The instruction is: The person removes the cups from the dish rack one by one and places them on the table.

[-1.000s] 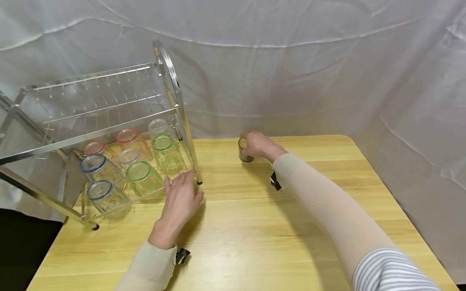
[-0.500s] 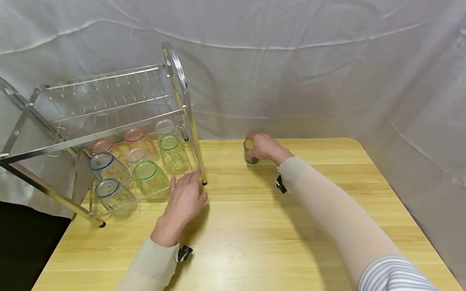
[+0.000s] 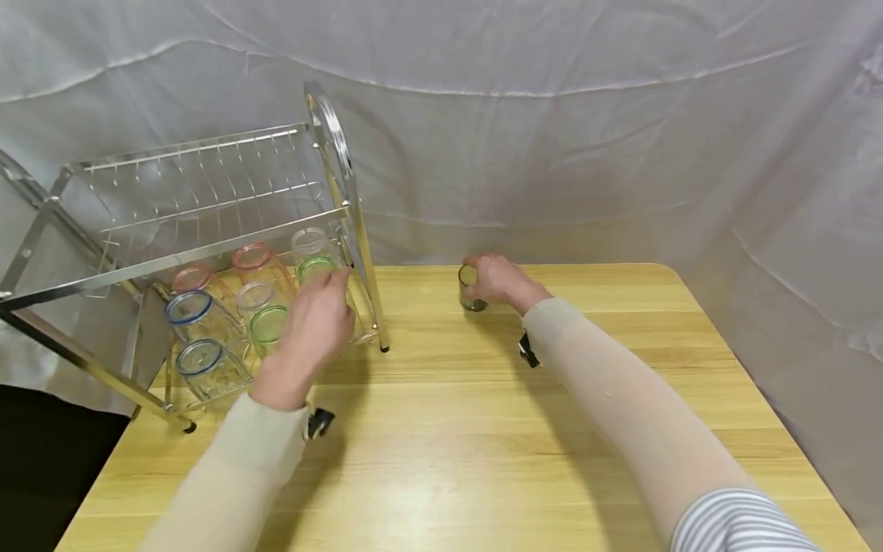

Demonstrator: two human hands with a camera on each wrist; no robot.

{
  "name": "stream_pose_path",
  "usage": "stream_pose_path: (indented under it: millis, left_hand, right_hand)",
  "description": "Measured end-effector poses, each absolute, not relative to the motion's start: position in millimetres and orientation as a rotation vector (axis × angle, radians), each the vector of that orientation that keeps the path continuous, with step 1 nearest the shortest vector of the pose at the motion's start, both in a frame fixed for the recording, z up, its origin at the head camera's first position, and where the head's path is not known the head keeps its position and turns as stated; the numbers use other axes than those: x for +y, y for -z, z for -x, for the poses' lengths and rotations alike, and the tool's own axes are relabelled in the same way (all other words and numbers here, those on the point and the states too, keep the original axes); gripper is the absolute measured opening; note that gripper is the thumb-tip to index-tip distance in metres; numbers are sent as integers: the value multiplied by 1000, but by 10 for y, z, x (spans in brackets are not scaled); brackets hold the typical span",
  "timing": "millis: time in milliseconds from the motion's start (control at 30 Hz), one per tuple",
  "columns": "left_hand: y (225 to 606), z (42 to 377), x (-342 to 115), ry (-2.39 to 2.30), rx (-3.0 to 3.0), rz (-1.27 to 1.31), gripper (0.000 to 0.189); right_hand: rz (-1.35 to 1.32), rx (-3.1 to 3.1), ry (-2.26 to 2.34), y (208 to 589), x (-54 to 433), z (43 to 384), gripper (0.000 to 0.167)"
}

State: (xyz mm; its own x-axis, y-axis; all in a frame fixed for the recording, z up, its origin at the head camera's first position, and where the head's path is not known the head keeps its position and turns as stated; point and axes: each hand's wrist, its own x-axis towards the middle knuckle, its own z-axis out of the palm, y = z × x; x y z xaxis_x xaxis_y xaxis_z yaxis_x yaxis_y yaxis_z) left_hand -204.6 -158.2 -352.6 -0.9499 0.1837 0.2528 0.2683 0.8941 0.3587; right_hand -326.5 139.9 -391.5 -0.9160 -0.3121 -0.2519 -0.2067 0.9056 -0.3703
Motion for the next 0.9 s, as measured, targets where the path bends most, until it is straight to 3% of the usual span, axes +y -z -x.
stream_pose_path:
  millis: [200, 367, 500, 700, 900]
  left_hand:
    - [3271, 2402, -1739, 369, -3031, 297, 54]
    - [3230, 2607, -1800, 287, -3173, 263, 68]
    - [3247, 2684, -1817, 313, -3243, 231, 72]
    - [3292, 2731, -1835, 358, -3278, 213, 56]
    - [3336, 2766, -1838, 383, -3301, 214, 60]
  right_hand:
    - [361, 2750, 501, 3904, 1397, 3262, 80]
    - [357, 2741, 528, 3907, 1393, 3241, 80]
    - [362, 2750, 529, 3923, 1387, 3231, 81]
    - [350, 2748, 516, 3930, 1385, 3245, 81]
    - [348, 2746, 510, 3936, 1397, 3254, 79]
